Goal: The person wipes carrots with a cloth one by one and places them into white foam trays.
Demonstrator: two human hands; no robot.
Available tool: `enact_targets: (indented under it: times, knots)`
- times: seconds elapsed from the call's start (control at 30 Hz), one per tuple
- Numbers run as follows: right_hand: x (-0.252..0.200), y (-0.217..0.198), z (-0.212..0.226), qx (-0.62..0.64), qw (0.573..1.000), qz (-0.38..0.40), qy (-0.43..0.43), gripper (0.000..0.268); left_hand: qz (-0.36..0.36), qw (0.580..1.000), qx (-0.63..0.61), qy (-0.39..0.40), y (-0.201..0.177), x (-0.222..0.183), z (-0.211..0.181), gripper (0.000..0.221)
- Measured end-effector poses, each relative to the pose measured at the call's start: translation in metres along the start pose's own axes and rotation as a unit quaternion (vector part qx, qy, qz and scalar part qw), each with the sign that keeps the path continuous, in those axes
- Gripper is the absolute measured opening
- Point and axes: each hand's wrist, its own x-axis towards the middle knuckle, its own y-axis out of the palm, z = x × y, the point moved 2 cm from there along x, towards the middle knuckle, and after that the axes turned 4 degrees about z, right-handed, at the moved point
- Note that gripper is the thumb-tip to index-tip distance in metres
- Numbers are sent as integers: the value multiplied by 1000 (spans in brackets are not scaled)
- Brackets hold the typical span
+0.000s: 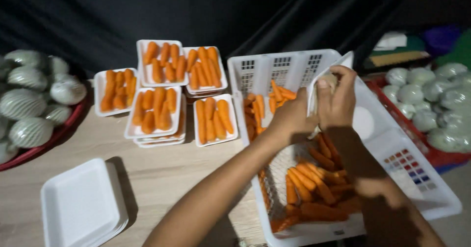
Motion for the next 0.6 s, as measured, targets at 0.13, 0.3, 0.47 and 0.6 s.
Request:
enact_targets:
  times: [0.13,0.3,0.47,0.6]
  knots:
    - [5,-3,-35,-88,995,-42,-26,34,46,998,-25,41,-28,-53,-35,56]
    - [14,-15,-80,-193,970,-117,-89,30,62,996,-63,20,-10,-86,-23,50]
    - [11,-13,-65,-201,971,-112,-61,27,16,993,-115,-24,-20,-111,-25,44]
    - [9,-12,-55,-201,975,-94,-8,23,-49,988,-138,-56,-40,-134,-24,61]
